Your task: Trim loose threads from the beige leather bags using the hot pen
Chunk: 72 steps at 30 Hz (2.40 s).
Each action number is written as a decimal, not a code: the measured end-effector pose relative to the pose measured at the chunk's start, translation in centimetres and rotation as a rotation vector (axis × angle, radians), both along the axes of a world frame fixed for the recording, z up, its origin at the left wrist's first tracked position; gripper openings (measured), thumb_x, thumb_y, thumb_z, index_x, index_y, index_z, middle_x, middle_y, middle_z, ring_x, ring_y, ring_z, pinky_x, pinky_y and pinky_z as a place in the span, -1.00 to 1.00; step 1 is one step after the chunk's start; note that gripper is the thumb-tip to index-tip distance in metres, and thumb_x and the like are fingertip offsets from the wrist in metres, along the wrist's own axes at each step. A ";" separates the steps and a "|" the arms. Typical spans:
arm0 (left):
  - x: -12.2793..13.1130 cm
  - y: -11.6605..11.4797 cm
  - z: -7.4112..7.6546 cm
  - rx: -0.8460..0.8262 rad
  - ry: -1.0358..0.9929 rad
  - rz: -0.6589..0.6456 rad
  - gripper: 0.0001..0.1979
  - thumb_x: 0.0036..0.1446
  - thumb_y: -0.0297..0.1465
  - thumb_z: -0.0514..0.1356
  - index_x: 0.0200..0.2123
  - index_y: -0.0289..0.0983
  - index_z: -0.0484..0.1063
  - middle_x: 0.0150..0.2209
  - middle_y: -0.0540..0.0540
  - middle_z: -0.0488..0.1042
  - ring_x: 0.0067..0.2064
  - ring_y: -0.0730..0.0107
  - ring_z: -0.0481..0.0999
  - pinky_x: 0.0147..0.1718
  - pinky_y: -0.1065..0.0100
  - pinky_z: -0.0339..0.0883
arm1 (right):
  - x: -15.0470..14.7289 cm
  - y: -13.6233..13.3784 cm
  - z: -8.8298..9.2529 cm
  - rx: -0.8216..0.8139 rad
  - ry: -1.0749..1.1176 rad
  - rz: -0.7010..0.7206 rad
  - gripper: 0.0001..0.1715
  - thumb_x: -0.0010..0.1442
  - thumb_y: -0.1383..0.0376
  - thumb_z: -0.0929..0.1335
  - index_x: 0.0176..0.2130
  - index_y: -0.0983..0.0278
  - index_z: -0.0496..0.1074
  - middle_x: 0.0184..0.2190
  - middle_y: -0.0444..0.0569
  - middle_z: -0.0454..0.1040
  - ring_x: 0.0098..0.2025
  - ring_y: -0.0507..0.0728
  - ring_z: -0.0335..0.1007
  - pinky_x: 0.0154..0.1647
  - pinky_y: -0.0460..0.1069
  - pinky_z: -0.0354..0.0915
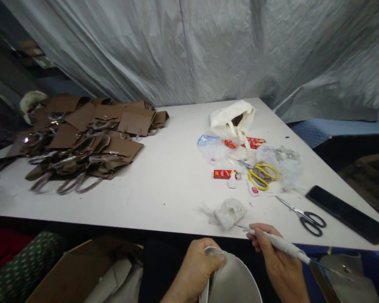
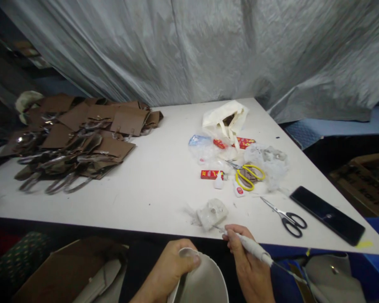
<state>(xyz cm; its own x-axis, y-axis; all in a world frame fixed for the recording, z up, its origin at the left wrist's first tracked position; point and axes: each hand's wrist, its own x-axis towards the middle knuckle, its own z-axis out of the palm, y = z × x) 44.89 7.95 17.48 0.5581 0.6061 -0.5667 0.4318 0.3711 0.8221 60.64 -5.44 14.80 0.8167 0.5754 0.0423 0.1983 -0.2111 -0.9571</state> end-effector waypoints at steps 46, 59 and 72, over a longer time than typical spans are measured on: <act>3.2 -0.2 -0.4 -0.071 0.083 -0.055 -0.79 -0.25 -0.32 0.32 -0.49 -0.32 0.48 -0.59 0.05 0.35 -0.48 0.43 0.22 -0.44 0.35 0.06 | 1.7 1.2 -1.7 0.021 0.410 0.371 -0.45 0.42 -0.13 0.28 -0.30 0.26 0.48 -0.51 -0.11 0.48 -0.44 0.07 0.38 -0.40 -0.07 0.23; 3.0 -0.8 -0.1 -0.127 0.045 -0.041 -0.77 -0.23 -0.31 0.35 -0.48 -0.35 0.52 -0.57 0.02 0.40 -0.48 0.42 0.27 -0.43 0.34 0.08 | 2.1 0.8 -1.5 -0.020 0.408 0.457 -0.43 0.44 -0.11 0.26 -0.34 0.26 0.43 -0.53 -0.15 0.39 -0.43 0.07 0.32 -0.37 -0.05 0.16; 2.7 -1.3 -1.2 -0.178 0.027 -0.024 -0.84 -0.29 -0.40 0.33 -0.52 -0.34 0.55 -0.61 0.02 0.40 -0.50 0.43 0.26 -0.44 0.35 0.07 | 2.2 1.5 -0.8 -0.020 0.372 0.544 -0.38 0.43 -0.13 0.25 -0.44 0.26 0.39 -0.55 -0.16 0.30 -0.44 0.08 0.26 -0.36 -0.04 0.14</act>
<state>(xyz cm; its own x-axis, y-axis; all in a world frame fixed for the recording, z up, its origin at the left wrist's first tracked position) 47.63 6.67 16.26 0.5539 0.4816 -0.6792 0.4635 0.4993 0.7320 62.81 -3.98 13.97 0.3670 0.9081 -0.2014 -0.0617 -0.1923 -0.9794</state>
